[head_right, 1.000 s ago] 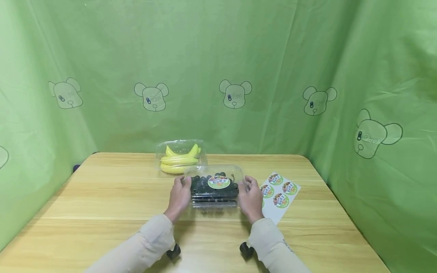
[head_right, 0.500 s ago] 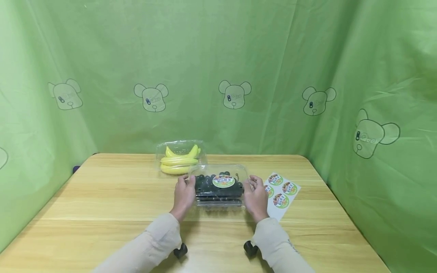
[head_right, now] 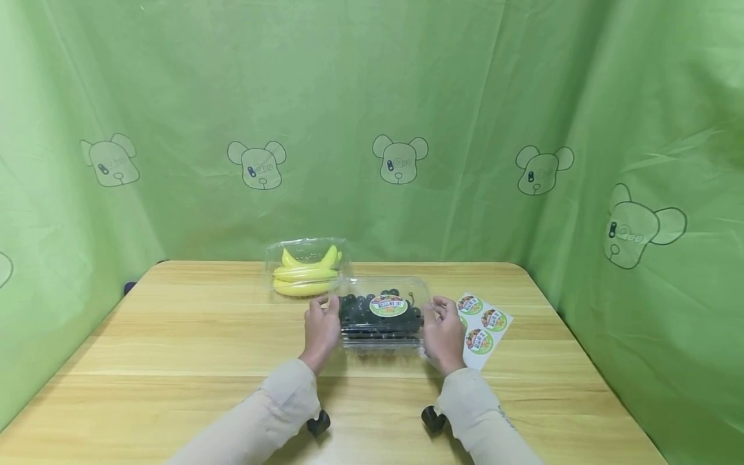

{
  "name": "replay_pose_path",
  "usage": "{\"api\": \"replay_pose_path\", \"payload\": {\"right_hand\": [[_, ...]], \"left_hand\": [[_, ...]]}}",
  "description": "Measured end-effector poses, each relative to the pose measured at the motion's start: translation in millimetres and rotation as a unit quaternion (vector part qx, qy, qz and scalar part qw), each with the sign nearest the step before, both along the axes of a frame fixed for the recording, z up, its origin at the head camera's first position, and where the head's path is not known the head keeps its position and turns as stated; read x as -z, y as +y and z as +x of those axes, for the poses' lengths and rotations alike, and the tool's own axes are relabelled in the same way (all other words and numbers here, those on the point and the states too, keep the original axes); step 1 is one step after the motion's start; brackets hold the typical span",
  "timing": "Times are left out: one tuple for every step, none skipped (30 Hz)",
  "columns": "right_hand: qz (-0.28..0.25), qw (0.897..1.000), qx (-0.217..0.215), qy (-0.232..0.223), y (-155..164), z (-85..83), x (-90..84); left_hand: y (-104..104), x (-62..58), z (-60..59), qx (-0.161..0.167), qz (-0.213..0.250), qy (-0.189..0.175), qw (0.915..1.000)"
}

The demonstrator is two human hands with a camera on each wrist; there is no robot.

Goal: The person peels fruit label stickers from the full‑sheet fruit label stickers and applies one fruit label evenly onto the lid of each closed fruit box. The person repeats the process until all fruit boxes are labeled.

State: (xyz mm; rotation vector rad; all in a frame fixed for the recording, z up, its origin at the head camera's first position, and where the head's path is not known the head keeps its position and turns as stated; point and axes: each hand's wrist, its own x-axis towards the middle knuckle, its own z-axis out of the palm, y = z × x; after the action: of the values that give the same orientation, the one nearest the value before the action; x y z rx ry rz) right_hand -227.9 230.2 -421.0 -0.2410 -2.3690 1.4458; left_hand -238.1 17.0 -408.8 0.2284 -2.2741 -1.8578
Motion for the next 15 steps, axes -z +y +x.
{"api": "replay_pose_path", "payload": {"right_hand": [[0.001, 1.000, 0.002, 0.001, 1, 0.1, -0.1], [0.001, 1.000, 0.002, 0.001, 2, -0.1, -0.2], [-0.001, 1.000, 0.000, -0.001, 3, -0.4, -0.5], [0.000, 1.000, 0.001, -0.002, 4, -0.9, -0.8], [0.001, 1.000, 0.002, -0.004, 5, -1.2, -1.1], [0.001, 1.000, 0.003, -0.004, 6, -1.5, -1.2], [0.001, 1.000, 0.004, -0.005, 7, -1.8, -1.4], [0.001, 1.000, 0.006, -0.006, 8, -2.1, -1.5], [0.002, 1.000, 0.008, -0.006, 9, -2.5, -1.3], [0.003, 1.000, 0.010, -0.006, 10, -3.0, -1.0], [0.001, 1.000, 0.010, -0.005, 11, -3.3, -0.9], [0.001, 1.000, 0.012, -0.004, 12, -3.8, -0.7], [0.001, 1.000, 0.013, -0.003, 13, -4.1, -0.6], [0.000, 1.000, 0.014, -0.001, 14, -4.6, -0.6], [-0.001, 1.000, 0.015, 0.000, 15, -5.0, -0.7]], "left_hand": [[1, 0.3, -0.4, 0.002, 0.000, 0.000, 1.0000], [2, 0.7, -0.6, 0.004, 0.001, 0.000, 1.0000], [2, 0.8, -0.9, 0.006, 0.004, 0.001, 1.0000], [3, 0.9, -1.3, 0.008, 0.005, 0.001, 1.0000], [4, 1.1, -1.8, 0.010, 0.004, 0.003, 0.9999], [4, 1.1, -2.5, 0.012, 0.002, 0.005, 0.9999], [5, 1.0, -3.2, 0.014, 0.001, 0.006, 0.9999], [5, 0.7, -3.9, 0.016, -0.001, 0.009, 0.9998], [5, 0.0, -4.4, 0.019, -0.004, 0.011, 0.9998], [6, -0.3, -4.9, 0.022, -0.007, 0.014, 0.9996], [6, -0.5, -5.5, 0.025, -0.009, 0.018, 0.9995], [7, -0.9, -6.0, 0.029, -0.010, 0.021, 0.9993], [7, -1.1, -6.6, 0.034, -0.010, 0.021, 0.9992], [7, -1.4, -6.9, 0.038, -0.009, 0.023, 0.9990], [7, -1.6, -6.9, 0.041, -0.006, 0.023, 0.9989]]}}
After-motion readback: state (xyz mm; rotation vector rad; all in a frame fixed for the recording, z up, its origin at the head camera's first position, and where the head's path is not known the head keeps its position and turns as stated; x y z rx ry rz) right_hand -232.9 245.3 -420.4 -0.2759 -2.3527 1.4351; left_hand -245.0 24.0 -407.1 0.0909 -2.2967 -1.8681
